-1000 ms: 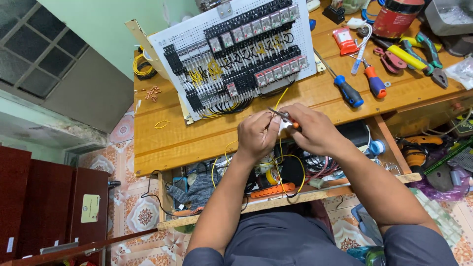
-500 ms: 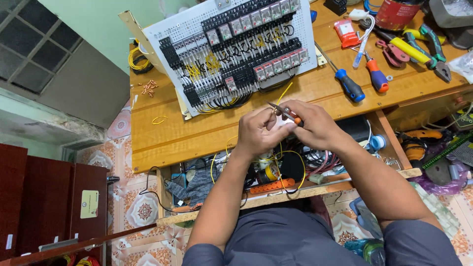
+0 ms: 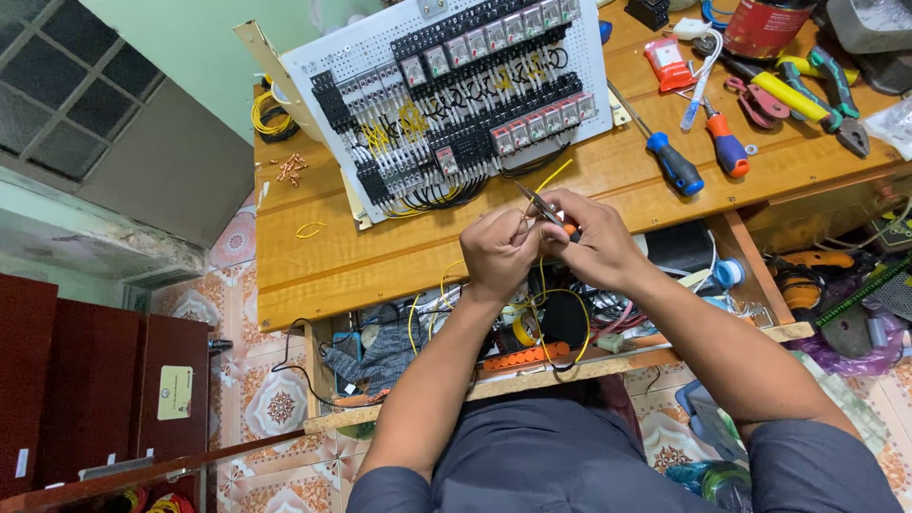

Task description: Stripping and preparing wires for connection to an electrical control panel

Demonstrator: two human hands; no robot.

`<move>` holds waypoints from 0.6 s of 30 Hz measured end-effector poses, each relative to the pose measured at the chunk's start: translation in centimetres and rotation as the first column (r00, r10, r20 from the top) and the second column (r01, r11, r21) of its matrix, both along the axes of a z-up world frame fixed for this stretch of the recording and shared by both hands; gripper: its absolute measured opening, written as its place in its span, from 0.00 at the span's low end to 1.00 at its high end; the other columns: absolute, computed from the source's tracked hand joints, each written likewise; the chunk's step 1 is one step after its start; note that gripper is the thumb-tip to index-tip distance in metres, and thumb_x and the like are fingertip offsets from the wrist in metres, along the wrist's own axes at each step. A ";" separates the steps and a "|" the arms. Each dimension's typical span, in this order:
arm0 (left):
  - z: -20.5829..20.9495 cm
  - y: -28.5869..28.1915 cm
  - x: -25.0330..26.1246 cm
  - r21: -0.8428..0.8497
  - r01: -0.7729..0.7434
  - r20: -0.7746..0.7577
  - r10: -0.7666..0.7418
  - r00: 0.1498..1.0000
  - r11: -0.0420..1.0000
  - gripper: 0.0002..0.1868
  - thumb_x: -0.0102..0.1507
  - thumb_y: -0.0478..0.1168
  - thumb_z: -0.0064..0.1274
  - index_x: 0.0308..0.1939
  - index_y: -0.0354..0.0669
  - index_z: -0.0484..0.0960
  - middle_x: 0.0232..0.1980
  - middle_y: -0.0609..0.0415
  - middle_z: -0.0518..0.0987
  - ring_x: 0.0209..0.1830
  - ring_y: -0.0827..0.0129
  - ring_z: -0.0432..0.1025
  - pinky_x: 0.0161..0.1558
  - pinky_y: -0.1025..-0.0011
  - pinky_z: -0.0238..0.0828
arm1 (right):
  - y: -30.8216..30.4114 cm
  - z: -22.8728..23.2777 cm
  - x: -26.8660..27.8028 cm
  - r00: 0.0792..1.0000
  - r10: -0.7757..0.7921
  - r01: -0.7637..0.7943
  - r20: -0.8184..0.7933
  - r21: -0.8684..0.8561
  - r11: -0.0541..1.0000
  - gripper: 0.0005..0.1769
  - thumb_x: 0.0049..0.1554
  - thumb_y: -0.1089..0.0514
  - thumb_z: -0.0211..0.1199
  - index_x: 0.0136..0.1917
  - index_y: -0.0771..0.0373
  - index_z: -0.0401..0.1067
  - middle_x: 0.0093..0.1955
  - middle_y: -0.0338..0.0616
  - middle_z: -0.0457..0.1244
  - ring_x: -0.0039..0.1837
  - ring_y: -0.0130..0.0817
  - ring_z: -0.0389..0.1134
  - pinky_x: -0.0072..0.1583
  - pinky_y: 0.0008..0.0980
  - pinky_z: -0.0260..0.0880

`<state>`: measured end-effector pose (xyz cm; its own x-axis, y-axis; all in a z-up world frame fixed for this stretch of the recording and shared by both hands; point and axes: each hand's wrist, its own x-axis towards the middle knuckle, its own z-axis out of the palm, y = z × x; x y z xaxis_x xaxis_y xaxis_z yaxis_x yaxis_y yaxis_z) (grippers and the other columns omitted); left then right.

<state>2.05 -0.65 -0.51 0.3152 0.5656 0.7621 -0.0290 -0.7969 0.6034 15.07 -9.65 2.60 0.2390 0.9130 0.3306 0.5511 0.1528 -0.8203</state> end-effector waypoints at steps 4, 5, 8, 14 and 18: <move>-0.6 -0.1 0.1 0.018 -0.051 0.004 0.051 0.999 0.999 0.31 0.58 0.49 0.68 0.16 0.50 0.57 0.14 0.58 0.57 0.15 0.56 0.64 0.22 0.71 0.59 | 0.2 -0.6 -0.3 0.999 -0.043 0.043 -0.012 -0.002 0.999 0.16 0.51 0.59 0.66 0.55 0.50 0.76 0.34 0.43 0.60 0.37 0.40 0.64 0.44 0.41 0.68; -0.7 0.0 0.1 0.022 -0.068 0.000 0.068 0.998 0.997 0.31 0.57 0.49 0.69 0.16 0.51 0.58 0.13 0.59 0.58 0.14 0.57 0.63 0.22 0.71 0.59 | 0.3 -1.2 -0.1 0.997 -0.075 0.074 -0.029 -0.016 0.997 0.18 0.49 0.60 0.67 0.55 0.49 0.76 0.34 0.44 0.60 0.37 0.40 0.65 0.44 0.43 0.68; -1.5 -1.4 0.4 0.074 -0.107 0.002 0.107 0.994 0.992 0.32 0.56 0.45 0.70 0.15 0.49 0.57 0.12 0.56 0.58 0.12 0.57 0.62 0.20 0.71 0.57 | 0.5 -0.6 2.2 0.934 -0.315 0.293 -0.170 -0.142 0.946 0.12 0.51 0.56 0.66 0.50 0.53 0.73 0.36 0.46 0.63 0.40 0.40 0.67 0.44 0.42 0.68; 1.2 -1.8 -0.1 0.022 -0.056 -0.006 0.056 0.998 0.998 0.31 0.53 0.43 0.70 0.17 0.41 0.58 0.13 0.46 0.61 0.14 0.48 0.65 0.20 0.67 0.58 | 0.2 -1.4 9.0 0.938 -0.285 0.293 -0.197 0.011 0.956 0.17 0.53 0.67 0.58 0.56 0.61 0.70 0.44 0.52 0.65 0.48 0.48 0.68 0.47 0.47 0.70; -0.6 1.3 -0.3 -0.057 -0.108 -0.034 0.106 0.994 0.993 0.33 0.58 0.48 0.66 0.14 0.47 0.56 0.11 0.51 0.58 0.13 0.51 0.64 0.20 0.69 0.60 | 0.2 -3.8 10.0 0.805 -0.327 0.328 0.495 0.089 0.941 0.29 0.48 0.64 0.61 0.64 0.49 0.73 0.51 0.41 0.67 0.57 0.49 0.71 0.56 0.49 0.72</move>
